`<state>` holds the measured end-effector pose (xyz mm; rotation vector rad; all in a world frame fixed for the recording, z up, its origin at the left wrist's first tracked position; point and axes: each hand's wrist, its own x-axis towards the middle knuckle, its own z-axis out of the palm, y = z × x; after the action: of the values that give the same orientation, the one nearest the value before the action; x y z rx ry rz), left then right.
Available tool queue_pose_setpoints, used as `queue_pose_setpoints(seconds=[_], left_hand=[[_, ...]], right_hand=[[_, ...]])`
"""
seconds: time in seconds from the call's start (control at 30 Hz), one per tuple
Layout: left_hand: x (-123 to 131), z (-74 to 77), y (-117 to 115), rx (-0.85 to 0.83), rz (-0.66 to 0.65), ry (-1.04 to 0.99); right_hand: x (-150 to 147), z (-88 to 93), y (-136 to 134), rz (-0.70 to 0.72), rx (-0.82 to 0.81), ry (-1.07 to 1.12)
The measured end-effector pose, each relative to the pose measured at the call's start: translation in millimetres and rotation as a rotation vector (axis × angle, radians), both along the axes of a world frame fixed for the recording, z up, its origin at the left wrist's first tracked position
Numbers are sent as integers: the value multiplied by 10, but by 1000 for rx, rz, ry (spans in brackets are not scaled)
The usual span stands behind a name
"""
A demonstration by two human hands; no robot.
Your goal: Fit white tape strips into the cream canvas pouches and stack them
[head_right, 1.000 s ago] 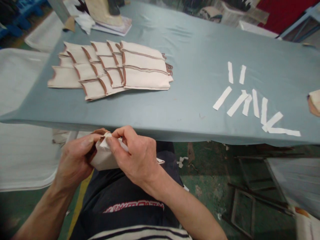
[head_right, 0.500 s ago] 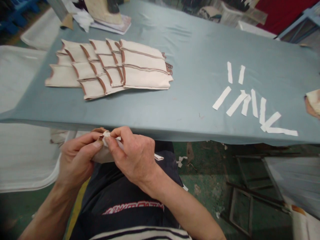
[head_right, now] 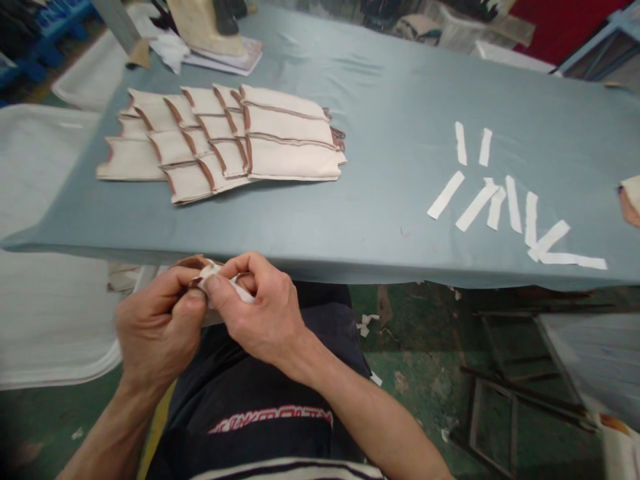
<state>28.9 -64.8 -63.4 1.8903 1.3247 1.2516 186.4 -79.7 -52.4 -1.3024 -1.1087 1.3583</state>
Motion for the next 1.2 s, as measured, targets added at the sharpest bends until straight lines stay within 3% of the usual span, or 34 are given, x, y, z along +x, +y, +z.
queue_pose_setpoints(seconds=[0.13,0.33,0.47,0.63,0.97,1.2], left_hand=[[-36,57,-11,13,-71,24],[6,146,-71,-54,-35,22],[2,162,-48,-178,-69,-64],[15,104,29,-320,-170,-311],[15,133,61,-162,-166,-301],[-52,138,203,-203,-276,-338]], right_hand=[[12,-16,5,72,-85,136],[45,-12,56,144,-166,231],[85,-54,104,264,-219,323],[68,-101,144,391,-245,517],[-80,-97,79,102,-121,495],[-84,-51,44,179,-150,543]])
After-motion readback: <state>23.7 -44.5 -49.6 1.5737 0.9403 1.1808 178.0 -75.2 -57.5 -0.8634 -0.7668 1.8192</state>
